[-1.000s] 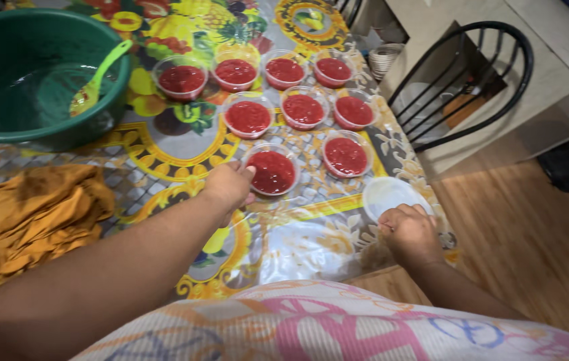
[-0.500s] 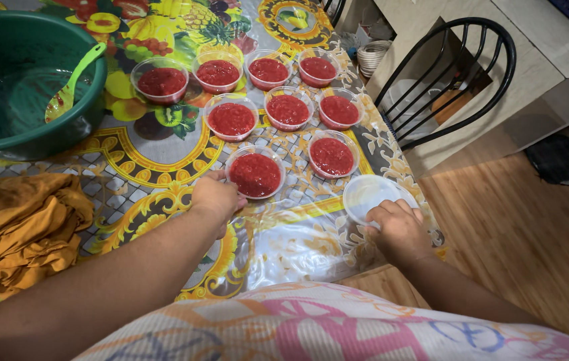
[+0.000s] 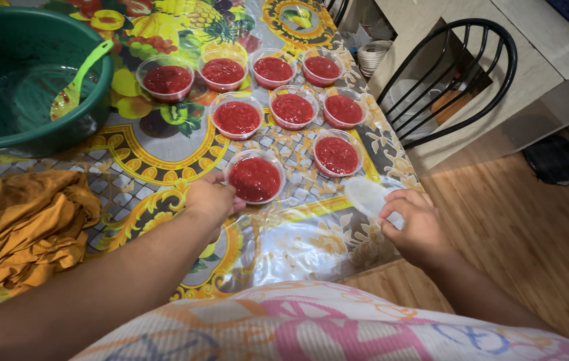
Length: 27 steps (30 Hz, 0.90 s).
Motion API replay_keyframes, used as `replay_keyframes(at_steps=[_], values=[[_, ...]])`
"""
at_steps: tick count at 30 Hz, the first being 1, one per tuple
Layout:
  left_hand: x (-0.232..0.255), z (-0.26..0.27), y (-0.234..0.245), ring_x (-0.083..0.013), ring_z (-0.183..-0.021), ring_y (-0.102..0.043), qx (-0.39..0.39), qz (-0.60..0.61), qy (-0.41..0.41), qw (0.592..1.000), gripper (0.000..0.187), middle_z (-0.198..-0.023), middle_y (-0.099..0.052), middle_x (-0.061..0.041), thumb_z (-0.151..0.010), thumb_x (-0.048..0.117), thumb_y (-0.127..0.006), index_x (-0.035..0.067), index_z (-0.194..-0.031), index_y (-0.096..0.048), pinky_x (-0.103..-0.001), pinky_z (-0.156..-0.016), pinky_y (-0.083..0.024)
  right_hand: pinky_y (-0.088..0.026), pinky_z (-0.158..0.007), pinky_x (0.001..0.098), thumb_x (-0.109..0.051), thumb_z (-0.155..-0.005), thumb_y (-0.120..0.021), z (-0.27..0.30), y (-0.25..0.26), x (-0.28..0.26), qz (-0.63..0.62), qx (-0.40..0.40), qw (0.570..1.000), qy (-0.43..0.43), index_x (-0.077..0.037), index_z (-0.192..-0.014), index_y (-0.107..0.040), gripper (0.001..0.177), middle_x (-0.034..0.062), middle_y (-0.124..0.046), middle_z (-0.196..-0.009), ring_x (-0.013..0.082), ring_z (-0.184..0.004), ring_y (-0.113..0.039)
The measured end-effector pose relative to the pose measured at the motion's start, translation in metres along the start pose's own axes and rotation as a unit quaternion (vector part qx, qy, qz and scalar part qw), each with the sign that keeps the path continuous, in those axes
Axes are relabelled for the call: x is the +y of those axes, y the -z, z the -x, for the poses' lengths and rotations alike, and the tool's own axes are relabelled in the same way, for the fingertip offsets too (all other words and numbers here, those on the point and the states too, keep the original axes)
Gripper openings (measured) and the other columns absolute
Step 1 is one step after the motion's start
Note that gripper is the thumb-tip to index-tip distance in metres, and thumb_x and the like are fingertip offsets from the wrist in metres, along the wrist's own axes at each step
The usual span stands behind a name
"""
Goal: The person scoops a red jam-like substance from a green bowl into multiple small clear plastic containers using a green spoon. After filling the containers, the person places lids on them and wipes the exterior with a yellow cloth.
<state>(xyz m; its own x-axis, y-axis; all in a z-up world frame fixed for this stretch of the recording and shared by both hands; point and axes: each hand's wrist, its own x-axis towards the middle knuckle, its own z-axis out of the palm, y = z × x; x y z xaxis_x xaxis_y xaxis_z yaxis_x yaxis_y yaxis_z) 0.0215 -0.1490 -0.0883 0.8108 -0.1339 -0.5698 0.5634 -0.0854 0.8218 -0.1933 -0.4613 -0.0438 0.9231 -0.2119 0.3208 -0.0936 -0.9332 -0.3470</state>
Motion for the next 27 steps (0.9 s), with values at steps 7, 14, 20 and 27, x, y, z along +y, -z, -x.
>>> replay_keyframes(at_steps=[7, 14, 20, 27], values=[[-0.006, 0.013, 0.019, -0.0234, -0.082, -0.071, 0.0, 0.012, 0.006, 1.0, 0.044, -0.106, -0.069, -0.02, -0.092, 0.002, -0.058, 0.008, -0.136, -0.056, -0.034, -0.074, -0.064, -0.051, -0.094, 0.0354, -0.009, -0.072, -0.078, 0.004, -0.005, 0.005, -0.049, -0.064, 0.996, -0.042, -0.009, -0.079, -0.073, 0.008, 0.0058, -0.07, -0.111, 0.0248, -0.106, -0.067], [0.007, 0.044, 0.016, -0.0358, -0.12, -0.052, 0.119, -0.298, -0.19, 0.928, 0.076, -0.138, -0.036, -0.019, -0.08, 0.03, -0.083, 0.017, -0.146, -0.047, -0.04, -0.107, -0.042, -0.053, -0.091, 0.0348, -0.013, -0.071, -0.082, 0.002, -0.009, 0.009, -0.056, -0.079, 0.987, -0.128, -0.007, -0.081, -0.077, 0.013, 0.0067, -0.073, -0.106, 0.0238, -0.101, -0.07], [0.017, 0.064, -0.005, -0.0343, -0.122, -0.048, 0.09, -0.312, -0.234, 0.916, 0.064, -0.134, -0.038, -0.014, -0.08, 0.032, -0.083, 0.019, -0.137, -0.057, -0.041, -0.107, -0.041, -0.053, -0.084, 0.0339, -0.008, -0.075, -0.079, -0.002, 0.0, 0.022, -0.051, -0.124, 0.973, -0.189, -0.008, -0.082, -0.079, 0.008, 0.0092, -0.075, -0.099, 0.0222, -0.094, -0.069], [0.017, 0.068, -0.015, -0.0312, -0.117, -0.05, 0.076, -0.308, -0.257, 0.913, 0.048, -0.127, -0.042, -0.013, -0.08, 0.031, -0.081, 0.02, -0.125, -0.066, -0.04, -0.105, -0.043, -0.051, -0.077, 0.0317, -0.009, -0.09, -0.071, -0.001, 0.009, 0.029, -0.209, -0.031, 0.939, -0.271, -0.004, -0.095, -0.067, 0.008, 0.0055, -0.072, -0.106, 0.0162, -0.09, -0.065]])
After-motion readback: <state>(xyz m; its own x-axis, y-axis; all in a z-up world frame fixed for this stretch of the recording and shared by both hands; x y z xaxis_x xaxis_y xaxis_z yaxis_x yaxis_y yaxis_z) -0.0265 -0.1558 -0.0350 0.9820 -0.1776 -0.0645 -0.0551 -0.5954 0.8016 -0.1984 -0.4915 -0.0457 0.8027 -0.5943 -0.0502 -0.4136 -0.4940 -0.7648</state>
